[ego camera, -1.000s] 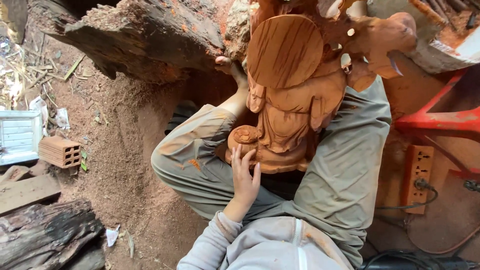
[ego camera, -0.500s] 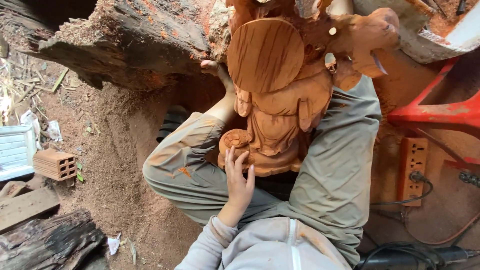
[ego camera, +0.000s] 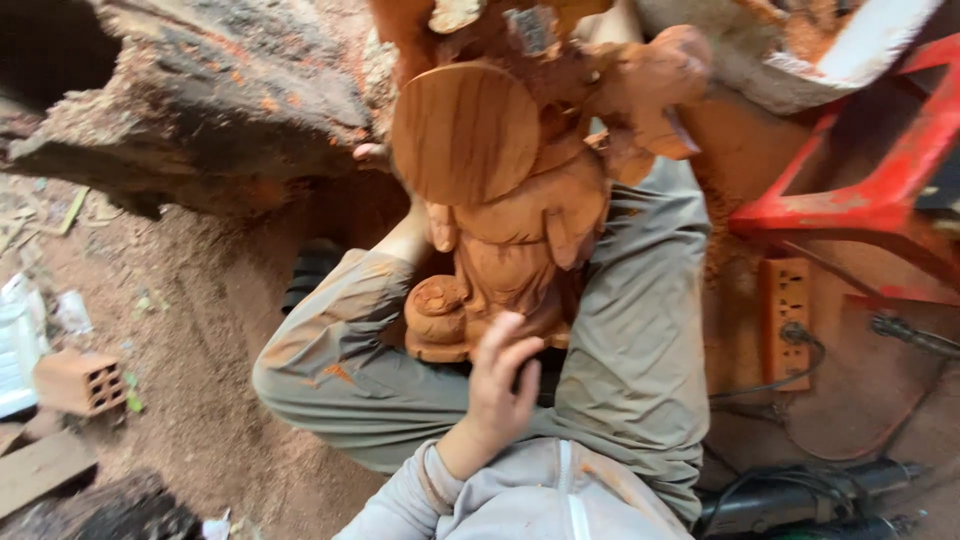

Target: Using a rotary power tool to carve intricate details into a wooden statue while sitting on the floor of a workshop.

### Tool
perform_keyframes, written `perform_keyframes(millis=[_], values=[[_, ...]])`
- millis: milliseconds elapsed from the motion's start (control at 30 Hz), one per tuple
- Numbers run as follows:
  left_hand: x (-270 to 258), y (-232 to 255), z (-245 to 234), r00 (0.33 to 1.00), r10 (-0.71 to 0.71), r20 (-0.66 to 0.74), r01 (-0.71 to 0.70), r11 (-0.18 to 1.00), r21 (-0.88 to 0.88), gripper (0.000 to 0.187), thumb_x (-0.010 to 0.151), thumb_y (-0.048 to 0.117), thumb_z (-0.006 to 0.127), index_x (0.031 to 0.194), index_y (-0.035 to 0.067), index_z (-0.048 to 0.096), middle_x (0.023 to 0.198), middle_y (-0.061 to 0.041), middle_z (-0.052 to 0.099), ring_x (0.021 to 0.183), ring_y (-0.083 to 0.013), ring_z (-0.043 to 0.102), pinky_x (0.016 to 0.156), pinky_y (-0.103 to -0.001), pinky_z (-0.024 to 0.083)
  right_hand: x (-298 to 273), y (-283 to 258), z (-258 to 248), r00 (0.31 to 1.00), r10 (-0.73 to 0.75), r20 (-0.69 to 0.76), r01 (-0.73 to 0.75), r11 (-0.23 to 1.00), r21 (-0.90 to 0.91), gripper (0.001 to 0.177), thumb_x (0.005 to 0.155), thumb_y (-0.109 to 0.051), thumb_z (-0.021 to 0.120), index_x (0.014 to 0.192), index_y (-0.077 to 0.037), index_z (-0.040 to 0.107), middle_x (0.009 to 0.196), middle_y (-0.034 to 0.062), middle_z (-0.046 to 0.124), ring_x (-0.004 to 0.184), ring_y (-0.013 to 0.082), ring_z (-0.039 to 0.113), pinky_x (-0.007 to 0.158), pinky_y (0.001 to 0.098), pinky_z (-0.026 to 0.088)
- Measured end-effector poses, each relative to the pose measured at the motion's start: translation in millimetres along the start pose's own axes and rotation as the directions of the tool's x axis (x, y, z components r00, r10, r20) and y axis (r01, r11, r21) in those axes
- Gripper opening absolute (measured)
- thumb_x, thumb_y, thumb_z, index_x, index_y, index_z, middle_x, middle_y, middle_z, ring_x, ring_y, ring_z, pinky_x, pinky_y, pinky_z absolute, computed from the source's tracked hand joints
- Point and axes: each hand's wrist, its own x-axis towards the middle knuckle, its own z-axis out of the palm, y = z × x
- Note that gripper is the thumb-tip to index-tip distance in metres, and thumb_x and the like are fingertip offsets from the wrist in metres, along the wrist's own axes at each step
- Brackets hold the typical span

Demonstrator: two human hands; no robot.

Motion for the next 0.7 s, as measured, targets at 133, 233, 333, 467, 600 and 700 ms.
perform_keyframes(millis=[133,233,333,467,600,700], values=[[17,40,21,0.927,-0.066,0.370,0.181,0.941,-0.286,0.044,0.084,0.000,0.066,0.128,0.003,0.059,0.146,-0.020,0.049,0.132,-0.0385,0.054,0.108,-0.042,0.047,-26,0,4,0.993,0.102,-0.060,-0.106,0.993,-0.052,0.057,0.083,-0.015,0.074,0.139,-0.010,0.062,0.127,0.0172,0.062,0.096,0.0411,0.067,0.081,0.0519,0.054],[33,63,35,0.752,0.113,0.649,0.199,0.900,-0.388,0.051,0.094,0.020,0.064,0.140,0.006,0.047,0.148,-0.018,0.046,0.127,-0.0358,0.055,0.102,-0.039,0.048,-47,-7,33,0.979,0.172,-0.112,-0.180,0.981,-0.070,0.058,0.082,-0.017,0.074,0.139,-0.011,0.062,0.126,0.0168,0.062,0.095,0.0412,0.067,0.079,0.0521,0.055],[40,82,47,0.620,0.211,0.756,0.412,0.733,-0.542,0.069,0.097,0.036,0.057,0.150,0.001,0.031,0.149,-0.020,0.042,0.128,-0.0324,0.051,0.108,-0.040,0.045,-53,-38,82,0.974,0.065,0.217,-0.159,0.878,0.452,0.055,0.079,-0.008,0.069,0.133,-0.010,0.057,0.123,0.0067,0.067,0.102,0.0178,0.070,0.090,0.0311,0.056],[24,76,59,0.685,-0.124,0.718,0.722,0.247,-0.646,0.051,0.096,0.022,0.047,0.141,-0.001,0.045,0.144,-0.015,0.053,0.128,-0.0249,0.053,0.112,-0.036,0.040,-50,-91,104,0.951,-0.247,0.187,0.055,0.729,0.682,0.051,0.088,-0.010,0.058,0.138,-0.006,0.053,0.138,0.0101,0.060,0.122,0.0221,0.061,0.104,0.0341,0.046],[23,58,39,0.752,-0.400,0.524,0.577,0.016,-0.816,0.030,0.101,0.020,0.045,0.118,0.000,0.060,0.127,-0.022,0.068,0.111,-0.0253,0.063,0.104,-0.040,0.046,-53,-84,122,0.882,-0.365,0.299,0.126,0.793,0.596,0.061,0.093,-0.020,0.062,0.148,-0.009,0.039,0.146,0.0088,0.056,0.119,0.0223,0.066,0.098,0.0342,0.051],[34,48,4,0.759,-0.527,0.383,0.355,-0.158,-0.921,0.021,0.102,0.030,0.052,0.098,0.010,0.053,0.074,-0.003,0.050,0.070,-0.0205,0.053,0.074,-0.040,0.050,-46,-50,150,0.836,-0.492,0.242,0.381,0.839,0.388,0.045,0.086,-0.017,0.068,0.130,-0.012,0.062,0.107,0.0057,0.076,0.084,0.0255,0.071,0.076,0.0352,0.056]])
